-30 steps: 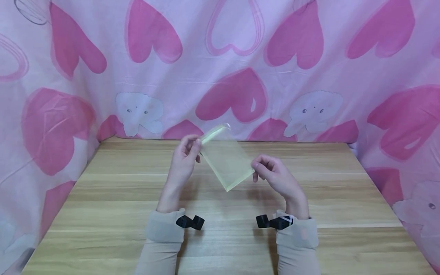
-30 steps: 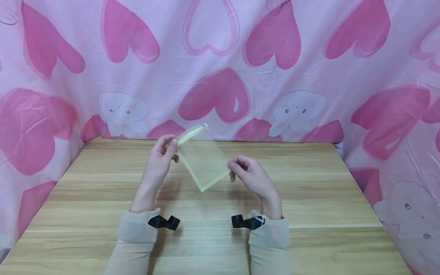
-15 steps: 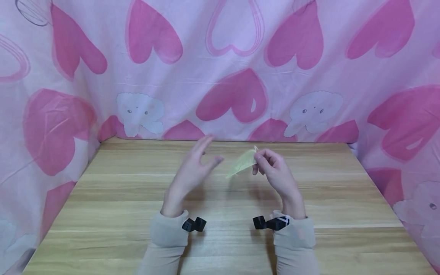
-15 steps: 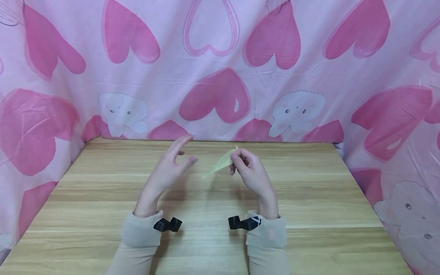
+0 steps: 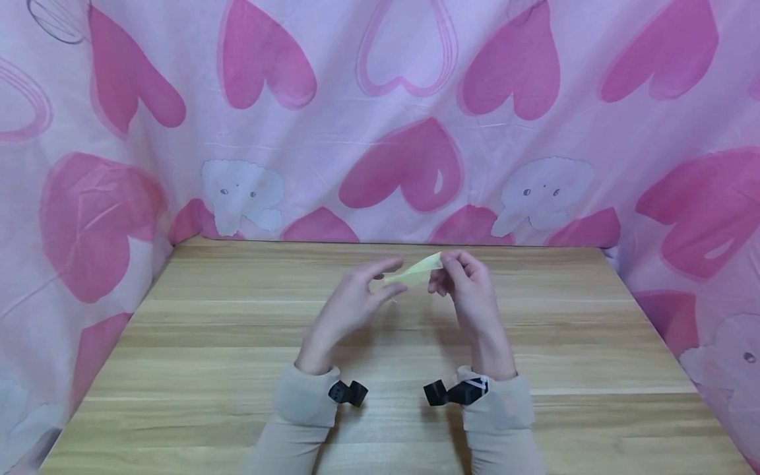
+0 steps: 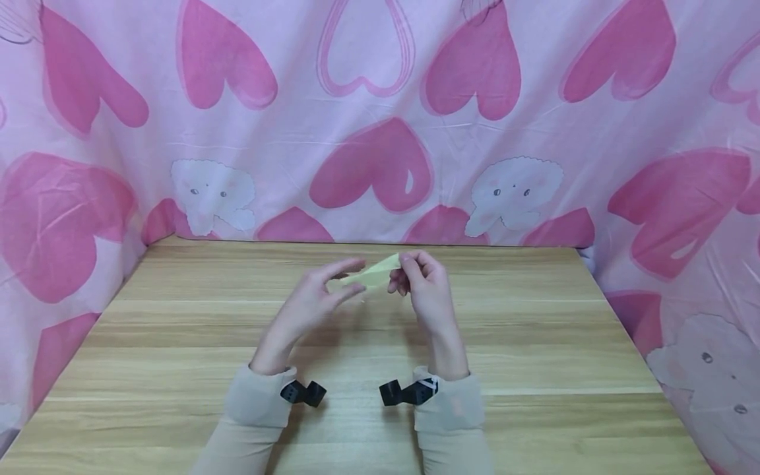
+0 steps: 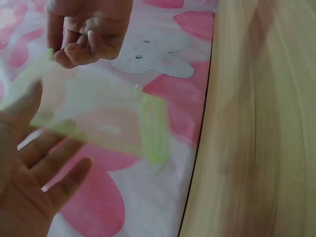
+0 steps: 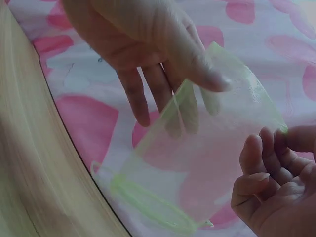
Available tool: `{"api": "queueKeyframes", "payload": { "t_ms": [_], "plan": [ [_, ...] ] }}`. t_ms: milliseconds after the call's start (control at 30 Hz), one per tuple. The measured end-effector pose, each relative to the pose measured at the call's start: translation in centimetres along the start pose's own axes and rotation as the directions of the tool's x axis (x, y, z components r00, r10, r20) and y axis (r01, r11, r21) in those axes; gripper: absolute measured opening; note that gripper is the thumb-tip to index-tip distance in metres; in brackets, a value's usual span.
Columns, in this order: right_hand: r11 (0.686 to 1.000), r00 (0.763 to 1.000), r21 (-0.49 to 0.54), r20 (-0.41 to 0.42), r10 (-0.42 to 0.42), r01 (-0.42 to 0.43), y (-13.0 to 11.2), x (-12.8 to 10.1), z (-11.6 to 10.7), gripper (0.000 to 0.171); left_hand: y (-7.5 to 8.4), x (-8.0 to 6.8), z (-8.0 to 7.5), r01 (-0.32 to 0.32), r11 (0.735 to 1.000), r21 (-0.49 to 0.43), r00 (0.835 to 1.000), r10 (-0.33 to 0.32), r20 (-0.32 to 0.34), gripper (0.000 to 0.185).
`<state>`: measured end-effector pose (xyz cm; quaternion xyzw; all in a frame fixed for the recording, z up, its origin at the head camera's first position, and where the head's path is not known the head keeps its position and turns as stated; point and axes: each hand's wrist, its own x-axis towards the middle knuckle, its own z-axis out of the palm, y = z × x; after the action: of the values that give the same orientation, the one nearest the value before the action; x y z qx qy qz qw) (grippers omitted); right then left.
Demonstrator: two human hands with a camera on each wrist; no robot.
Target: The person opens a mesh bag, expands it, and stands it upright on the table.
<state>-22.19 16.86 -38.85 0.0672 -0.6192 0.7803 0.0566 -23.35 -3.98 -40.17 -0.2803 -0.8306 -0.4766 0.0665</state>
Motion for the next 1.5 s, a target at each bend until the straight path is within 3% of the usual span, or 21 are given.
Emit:
{"api": "queueKeyframes", "payload": {
  "t_ms": [67,200,300,400,600,800,967,1233,1500],
  "plan": [
    [1.000,1.000,-0.019,0.002,0.000,0.000,-0.1,0.0,0.1,0.021,-0.2,0.0,0.0,-0.005,1.000,-0.028,0.999,0.004,-0.046,0.033],
    [0.981,0.999,-0.187,0.019,-0.039,0.042,-0.4,0.0,-0.1,0.025,-0.3,-0.1,-0.2,0.007,0.997,-0.072,0.994,-0.014,-0.104,0.022],
    [0.946,0.995,-0.308,0.062,-0.083,0.098,-0.4,0.0,-0.8,0.027,-0.2,-0.1,-0.5,0.028,0.995,-0.099,0.993,-0.039,-0.110,0.021],
    [0.922,0.985,-0.357,0.132,-0.110,0.151,-0.5,0.0,-1.5,0.031,-0.2,-0.2,-0.8,0.048,0.993,-0.108,0.993,-0.059,-0.102,0.020],
    [0.897,0.963,-0.387,0.234,-0.130,0.215,-0.4,-0.1,-2.0,0.035,0.1,-0.1,-0.9,0.059,0.988,-0.140,0.995,-0.070,-0.070,0.021],
    [0.874,0.956,-0.417,0.252,-0.153,0.250,-1.4,-0.6,-0.5,0.020,0.0,0.0,-0.8,0.065,0.986,-0.151,0.997,-0.071,-0.036,0.021],
    [0.887,0.953,-0.388,0.258,-0.158,0.252,-2.4,-1.1,0.7,0.005,0.0,-0.1,-0.8,0.077,0.986,-0.150,0.997,-0.081,-0.020,0.021],
    [0.903,0.969,-0.380,0.214,-0.127,0.202,-2.2,-0.9,1.3,0.013,-0.2,0.1,-0.9,0.098,0.984,-0.146,0.994,-0.104,-0.032,0.016],
    [0.896,0.961,-0.383,0.235,-0.143,0.226,-1.5,-0.8,1.4,0.012,-0.4,-0.1,-0.4,0.125,0.977,-0.172,0.988,-0.139,-0.073,0.014]
  ]
}}
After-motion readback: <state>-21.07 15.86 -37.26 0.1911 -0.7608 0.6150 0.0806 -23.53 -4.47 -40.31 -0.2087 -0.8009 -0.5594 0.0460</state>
